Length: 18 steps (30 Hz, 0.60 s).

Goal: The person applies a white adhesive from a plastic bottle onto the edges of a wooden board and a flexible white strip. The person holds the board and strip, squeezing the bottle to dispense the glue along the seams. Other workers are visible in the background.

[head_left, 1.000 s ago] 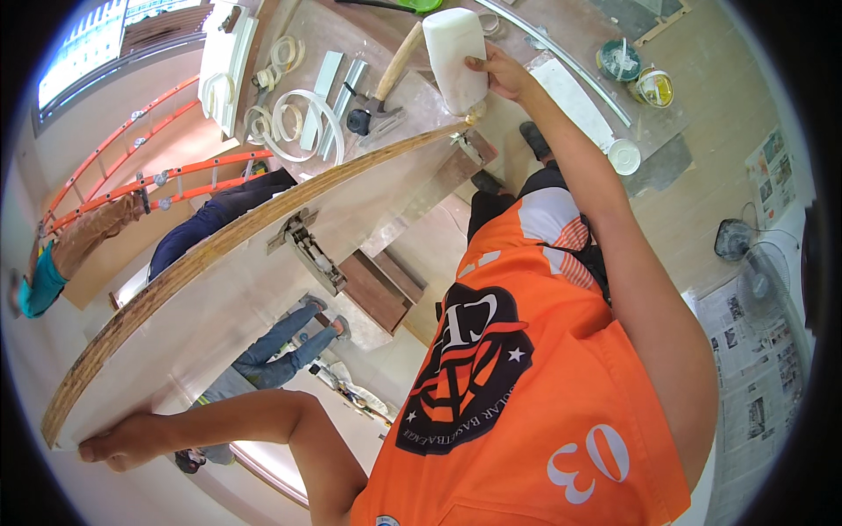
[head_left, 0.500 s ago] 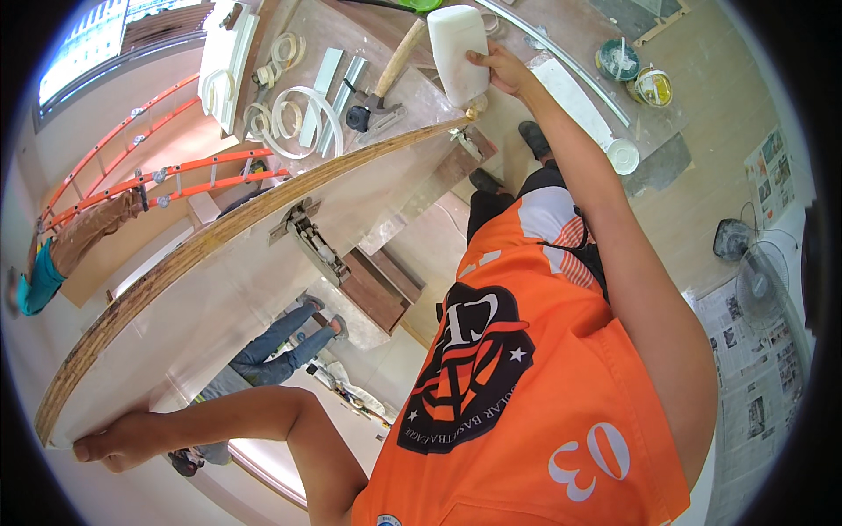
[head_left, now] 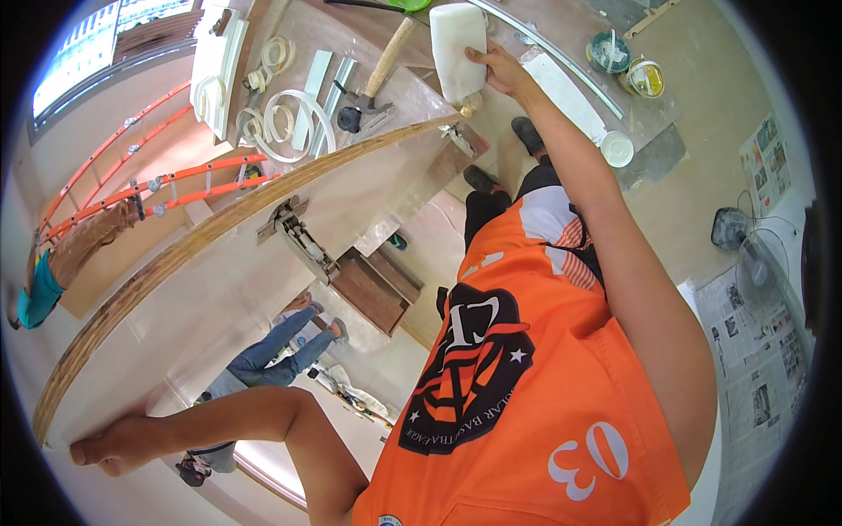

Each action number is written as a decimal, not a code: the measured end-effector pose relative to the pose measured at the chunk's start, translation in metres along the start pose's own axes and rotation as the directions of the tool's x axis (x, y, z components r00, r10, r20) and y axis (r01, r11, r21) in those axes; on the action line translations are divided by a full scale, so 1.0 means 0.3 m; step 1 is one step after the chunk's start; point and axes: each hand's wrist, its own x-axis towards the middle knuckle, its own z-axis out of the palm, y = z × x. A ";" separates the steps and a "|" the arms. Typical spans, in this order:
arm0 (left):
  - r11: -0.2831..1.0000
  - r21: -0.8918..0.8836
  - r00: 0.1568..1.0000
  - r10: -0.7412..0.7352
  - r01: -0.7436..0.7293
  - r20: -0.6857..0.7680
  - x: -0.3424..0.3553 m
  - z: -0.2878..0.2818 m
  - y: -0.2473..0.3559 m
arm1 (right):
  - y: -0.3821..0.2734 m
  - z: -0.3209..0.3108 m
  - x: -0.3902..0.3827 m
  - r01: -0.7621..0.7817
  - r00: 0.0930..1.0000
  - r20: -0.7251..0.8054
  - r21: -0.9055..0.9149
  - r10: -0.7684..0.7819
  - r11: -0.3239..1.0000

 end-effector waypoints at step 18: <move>0.998 0.031 0.998 -0.046 0.047 -0.038 -0.019 -0.003 0.036 | -0.178 0.246 -0.062 0.064 0.956 0.284 0.054 -0.077 0.996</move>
